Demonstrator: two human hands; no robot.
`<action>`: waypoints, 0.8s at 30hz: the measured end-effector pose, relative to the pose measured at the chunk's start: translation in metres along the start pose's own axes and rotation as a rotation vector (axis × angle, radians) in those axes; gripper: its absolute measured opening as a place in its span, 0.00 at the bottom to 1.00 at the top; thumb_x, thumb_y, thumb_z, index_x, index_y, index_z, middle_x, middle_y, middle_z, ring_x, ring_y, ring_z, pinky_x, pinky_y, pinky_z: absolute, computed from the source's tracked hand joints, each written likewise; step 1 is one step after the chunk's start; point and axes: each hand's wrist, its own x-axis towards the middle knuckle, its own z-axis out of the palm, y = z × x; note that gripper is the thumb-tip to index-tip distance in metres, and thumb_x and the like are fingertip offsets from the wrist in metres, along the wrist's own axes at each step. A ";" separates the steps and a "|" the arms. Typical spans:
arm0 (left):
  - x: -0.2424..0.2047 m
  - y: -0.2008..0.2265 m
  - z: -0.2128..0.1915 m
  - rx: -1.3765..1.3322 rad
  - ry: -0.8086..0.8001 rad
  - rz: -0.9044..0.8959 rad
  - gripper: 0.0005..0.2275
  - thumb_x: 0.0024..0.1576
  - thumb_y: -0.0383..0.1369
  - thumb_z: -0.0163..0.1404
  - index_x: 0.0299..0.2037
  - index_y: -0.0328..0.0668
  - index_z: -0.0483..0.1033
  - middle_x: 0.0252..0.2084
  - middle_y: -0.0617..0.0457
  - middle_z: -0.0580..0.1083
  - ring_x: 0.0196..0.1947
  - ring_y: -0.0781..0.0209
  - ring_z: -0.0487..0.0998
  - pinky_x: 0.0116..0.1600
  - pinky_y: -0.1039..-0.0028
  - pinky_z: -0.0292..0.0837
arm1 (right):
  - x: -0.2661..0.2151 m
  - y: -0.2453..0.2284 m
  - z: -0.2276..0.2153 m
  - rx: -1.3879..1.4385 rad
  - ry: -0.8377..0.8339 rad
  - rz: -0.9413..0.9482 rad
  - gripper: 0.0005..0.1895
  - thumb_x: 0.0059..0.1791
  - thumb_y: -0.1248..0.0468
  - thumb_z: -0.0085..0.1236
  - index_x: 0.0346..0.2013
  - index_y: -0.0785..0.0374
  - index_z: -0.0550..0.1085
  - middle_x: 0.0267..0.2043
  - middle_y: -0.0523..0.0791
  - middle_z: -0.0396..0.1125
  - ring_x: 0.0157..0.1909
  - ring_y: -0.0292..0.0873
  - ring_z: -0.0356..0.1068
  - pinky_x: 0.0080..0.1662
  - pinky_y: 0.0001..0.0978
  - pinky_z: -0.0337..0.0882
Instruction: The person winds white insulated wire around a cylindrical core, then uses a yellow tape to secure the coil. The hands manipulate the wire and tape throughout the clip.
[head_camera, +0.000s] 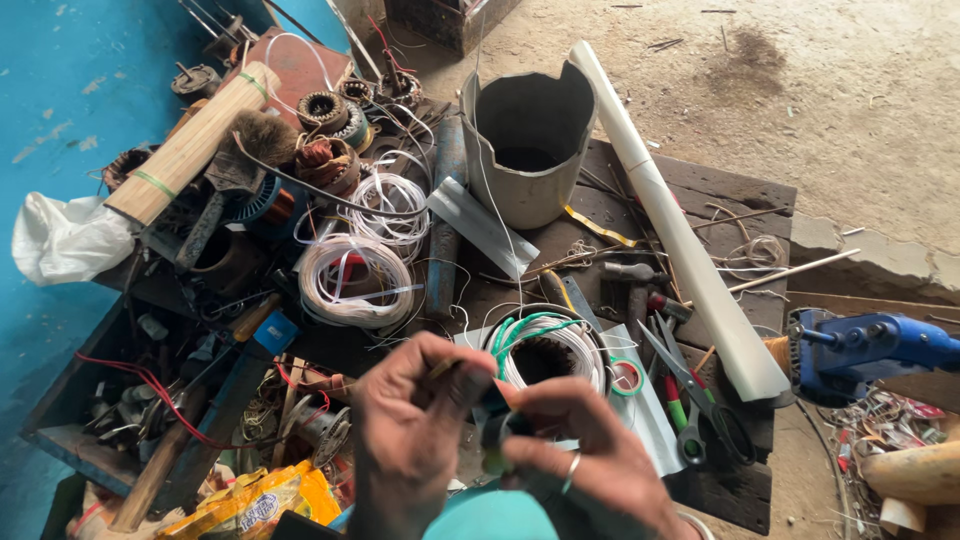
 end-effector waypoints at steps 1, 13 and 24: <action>0.004 0.002 -0.002 -0.022 0.016 -0.035 0.09 0.59 0.33 0.58 0.36 0.31 0.80 0.29 0.49 0.81 0.27 0.69 0.80 0.33 0.80 0.76 | -0.001 -0.003 -0.002 -0.257 -0.047 -0.323 0.20 0.45 0.70 0.63 0.51 0.66 0.77 0.51 0.52 0.67 0.48 0.42 0.74 0.45 0.33 0.81; 0.002 0.011 0.003 0.200 0.086 0.107 0.12 0.59 0.38 0.57 0.35 0.34 0.78 0.28 0.53 0.80 0.27 0.73 0.79 0.33 0.82 0.75 | -0.005 -0.020 0.012 -0.625 0.163 -0.716 0.11 0.46 0.60 0.68 0.32 0.65 0.78 0.53 0.51 0.66 0.46 0.42 0.73 0.47 0.36 0.76; 0.019 0.020 -0.005 -0.398 -0.015 -0.403 0.14 0.61 0.40 0.52 0.38 0.33 0.75 0.26 0.47 0.78 0.21 0.63 0.78 0.25 0.75 0.71 | 0.000 0.002 0.012 -0.351 -0.035 -1.059 0.12 0.47 0.60 0.69 0.38 0.66 0.83 0.54 0.48 0.64 0.55 0.43 0.70 0.52 0.36 0.83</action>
